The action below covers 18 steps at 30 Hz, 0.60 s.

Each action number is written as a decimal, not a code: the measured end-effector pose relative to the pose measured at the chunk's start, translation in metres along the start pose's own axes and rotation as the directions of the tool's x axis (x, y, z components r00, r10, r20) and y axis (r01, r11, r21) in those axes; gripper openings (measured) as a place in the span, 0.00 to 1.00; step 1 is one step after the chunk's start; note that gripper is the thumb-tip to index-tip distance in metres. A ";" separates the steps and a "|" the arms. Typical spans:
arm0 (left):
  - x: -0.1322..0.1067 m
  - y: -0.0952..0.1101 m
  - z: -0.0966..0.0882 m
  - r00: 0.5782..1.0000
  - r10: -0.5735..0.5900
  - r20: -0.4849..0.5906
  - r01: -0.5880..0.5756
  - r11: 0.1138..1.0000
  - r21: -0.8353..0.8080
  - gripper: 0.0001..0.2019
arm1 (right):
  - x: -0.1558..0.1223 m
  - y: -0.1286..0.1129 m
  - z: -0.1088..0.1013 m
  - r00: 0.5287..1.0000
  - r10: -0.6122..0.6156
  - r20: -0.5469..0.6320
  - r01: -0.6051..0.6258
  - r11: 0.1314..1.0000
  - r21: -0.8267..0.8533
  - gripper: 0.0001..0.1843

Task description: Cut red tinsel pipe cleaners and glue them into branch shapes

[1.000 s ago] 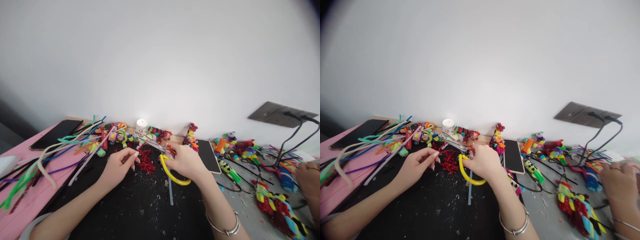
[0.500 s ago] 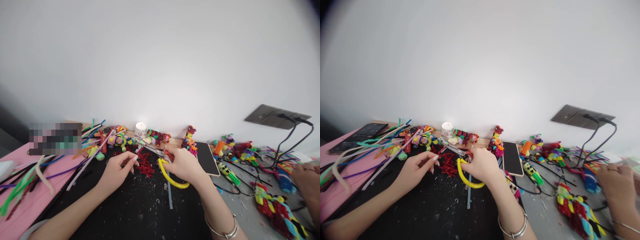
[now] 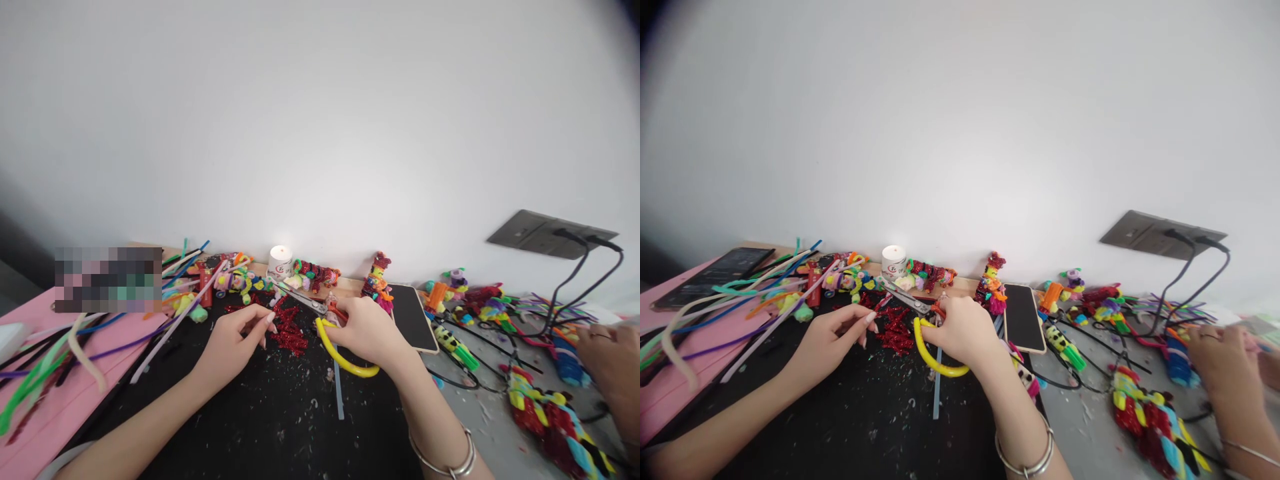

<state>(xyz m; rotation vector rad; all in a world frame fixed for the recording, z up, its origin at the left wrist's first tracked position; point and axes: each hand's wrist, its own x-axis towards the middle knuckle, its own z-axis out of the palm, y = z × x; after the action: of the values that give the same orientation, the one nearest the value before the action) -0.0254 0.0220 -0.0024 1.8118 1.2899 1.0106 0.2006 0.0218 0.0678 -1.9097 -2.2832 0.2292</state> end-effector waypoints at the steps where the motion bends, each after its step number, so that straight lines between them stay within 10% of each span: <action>1: 0.000 0.000 0.000 1.000 -0.001 0.001 0.001 1.000 0.000 0.13 | 0.000 0.000 0.000 1.000 -0.001 -0.001 0.001 1.000 0.001 0.16; 18: 0.002 0.000 0.001 0.999 -0.038 -0.010 0.038 0.999 0.012 0.13 | 0.001 0.000 0.000 1.000 0.011 -0.002 -0.011 0.999 0.047 0.15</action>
<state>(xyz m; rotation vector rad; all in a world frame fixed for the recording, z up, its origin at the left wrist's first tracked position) -0.0239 0.0237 -0.0024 1.7870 1.3344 0.9944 0.2007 0.0231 0.0675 -1.8994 -2.2464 0.2794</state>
